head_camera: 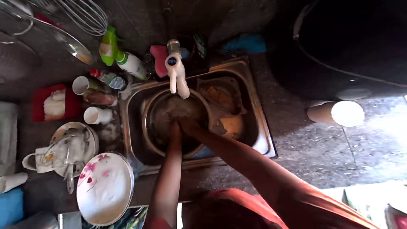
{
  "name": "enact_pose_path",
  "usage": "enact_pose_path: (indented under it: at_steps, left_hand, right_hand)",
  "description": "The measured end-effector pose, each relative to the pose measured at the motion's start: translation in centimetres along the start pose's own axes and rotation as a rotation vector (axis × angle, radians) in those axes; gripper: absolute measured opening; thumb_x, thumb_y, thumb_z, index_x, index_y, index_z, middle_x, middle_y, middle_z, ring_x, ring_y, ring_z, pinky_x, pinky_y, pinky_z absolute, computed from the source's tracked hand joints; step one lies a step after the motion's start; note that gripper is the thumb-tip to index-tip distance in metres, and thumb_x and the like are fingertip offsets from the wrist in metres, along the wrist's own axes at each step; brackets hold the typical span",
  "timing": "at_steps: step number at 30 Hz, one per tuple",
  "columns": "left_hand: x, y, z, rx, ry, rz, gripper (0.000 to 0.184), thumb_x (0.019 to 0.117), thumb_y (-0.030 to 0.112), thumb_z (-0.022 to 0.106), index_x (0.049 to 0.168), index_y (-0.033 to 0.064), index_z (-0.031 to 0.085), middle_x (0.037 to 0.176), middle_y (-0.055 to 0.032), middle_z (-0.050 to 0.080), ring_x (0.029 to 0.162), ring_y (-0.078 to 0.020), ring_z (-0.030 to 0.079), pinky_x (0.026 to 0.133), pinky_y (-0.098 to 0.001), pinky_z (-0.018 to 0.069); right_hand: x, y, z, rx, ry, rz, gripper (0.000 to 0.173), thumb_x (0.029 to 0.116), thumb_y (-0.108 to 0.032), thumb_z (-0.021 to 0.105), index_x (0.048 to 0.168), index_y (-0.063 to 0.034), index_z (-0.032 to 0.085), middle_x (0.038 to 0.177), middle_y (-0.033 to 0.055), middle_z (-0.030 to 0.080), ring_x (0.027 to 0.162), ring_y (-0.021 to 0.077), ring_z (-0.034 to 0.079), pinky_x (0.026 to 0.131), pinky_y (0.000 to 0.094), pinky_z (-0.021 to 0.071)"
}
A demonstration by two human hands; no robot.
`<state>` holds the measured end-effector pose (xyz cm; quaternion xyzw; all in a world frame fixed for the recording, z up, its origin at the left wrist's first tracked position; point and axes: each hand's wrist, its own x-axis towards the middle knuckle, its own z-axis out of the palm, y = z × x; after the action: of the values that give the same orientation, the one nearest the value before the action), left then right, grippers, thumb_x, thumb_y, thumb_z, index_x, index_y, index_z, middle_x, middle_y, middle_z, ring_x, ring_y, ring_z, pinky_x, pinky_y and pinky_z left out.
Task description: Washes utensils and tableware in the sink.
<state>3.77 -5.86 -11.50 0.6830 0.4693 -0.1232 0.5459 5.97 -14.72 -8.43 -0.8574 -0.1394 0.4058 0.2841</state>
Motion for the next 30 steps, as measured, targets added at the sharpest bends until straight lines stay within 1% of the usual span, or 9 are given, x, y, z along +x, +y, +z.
enact_pose_path:
  at_steps: [3,5,8,11,13,15,18,21,30]
  left_hand:
    - [0.0,-0.1,0.1,-0.364,0.045,-0.027,0.034,0.1108,0.026,0.042,0.121,-0.0028,0.057,0.098,-0.0146,0.061,0.083,-0.0206,0.06,0.077,-0.0387,0.0542]
    - [-0.6,0.6,-0.3,-0.52,0.013,-0.008,0.031,0.1122,0.027,0.035,0.092,0.0095,0.049,0.065,0.0022,0.043,0.051,-0.0079,0.044,0.053,-0.0245,0.0459]
    - [-2.9,3.0,-0.6,-0.545,-0.13,0.052,0.032,0.1116,0.021,0.039,0.081,0.0135,0.046,0.054,0.0071,0.037,0.043,-0.005,0.039,0.047,-0.0194,0.0432]
    - [-6.8,5.0,-0.8,-0.336,-0.256,0.316,0.022,0.1094,0.012,0.044,0.097,-0.0015,0.056,0.073,-0.003,0.063,0.068,-0.0098,0.064,0.072,-0.0271,0.0576]
    - [-9.4,5.3,-0.7,-0.089,-0.328,0.571,0.028,0.1079,0.01,0.042,0.109,-0.0103,0.061,0.101,-0.0117,0.072,0.094,-0.0125,0.068,0.089,-0.0312,0.0543]
    - [-11.6,5.4,-0.1,0.145,-0.314,0.795,0.039,0.1081,0.012,0.035,0.121,-0.0115,0.064,0.116,-0.0188,0.07,0.108,-0.0178,0.063,0.099,-0.0339,0.0475]
    - [-14.4,5.2,1.0,0.294,-0.258,0.982,0.041,0.1099,0.014,0.037,0.129,-0.0122,0.061,0.134,-0.026,0.063,0.129,-0.0299,0.059,0.114,-0.0409,0.0426]
    - [-16.8,5.3,0.4,0.366,-0.362,1.023,0.068,0.1018,0.025,0.056,0.154,-0.0105,0.03,0.158,-0.0301,0.037,0.147,-0.0342,0.039,0.122,-0.0421,0.0314]
    - [-12.1,-7.5,-6.4,0.836,-0.282,1.033,0.051,0.0963,0.022,0.069,0.135,-0.0086,0.059,0.15,-0.0374,0.044,0.143,-0.0531,0.039,0.119,-0.0616,0.0315]
  right_hand:
    - [-0.3,0.0,0.0,0.026,-0.081,0.042,0.058,0.0988,-0.018,0.061,0.152,-0.007,0.042,0.144,0.0227,0.055,0.13,0.0427,0.055,0.105,0.0625,0.0452]
    - [-1.5,0.0,-0.1,0.096,-0.141,0.06,0.058,0.0967,-0.024,0.065,0.148,-0.0027,0.046,0.139,0.0246,0.058,0.127,0.0424,0.057,0.104,0.063,0.0446]
    - [-3.3,0.3,-0.7,0.216,-0.113,0.052,0.048,0.1004,-0.031,0.061,0.136,-0.0001,0.058,0.132,0.0258,0.061,0.124,0.0424,0.058,0.102,0.0639,0.0445]
    - [-5.1,1.1,-2.0,0.251,0.087,0.032,0.041,0.1049,-0.035,0.052,0.126,-0.0027,0.066,0.124,0.0223,0.066,0.119,0.0392,0.063,0.1,0.0611,0.0483]
    - [-7.5,0.9,-3.7,0.189,0.144,-0.047,0.043,0.1034,-0.028,0.056,0.136,-0.0009,0.061,0.143,0.0242,0.056,0.136,0.041,0.05,0.112,0.0614,0.0379]
    - [-10.1,0.4,-5.3,0.116,0.164,-0.104,0.054,0.1028,-0.026,0.057,0.149,0.0002,0.048,0.159,0.0259,0.038,0.149,0.0428,0.033,0.122,0.0596,0.024]
    - [-14.8,-0.7,-6.8,0.219,0.275,-0.079,0.046,0.102,-0.021,0.059,0.141,0.0028,0.054,0.144,0.0253,0.056,0.133,0.0407,0.054,0.11,0.0587,0.0412]
    - [-19.8,-0.6,-9.3,0.314,0.301,-0.004,0.041,0.1045,-0.019,0.055,0.136,0.0054,0.058,0.139,0.0252,0.059,0.131,0.039,0.056,0.11,0.0573,0.042]
    - [-34.8,14.5,-16.8,0.112,0.813,0.266,0.03,0.1022,-0.023,0.06,0.122,-0.0026,0.068,0.126,0.0208,0.065,0.115,0.0349,0.064,0.099,0.054,0.051]
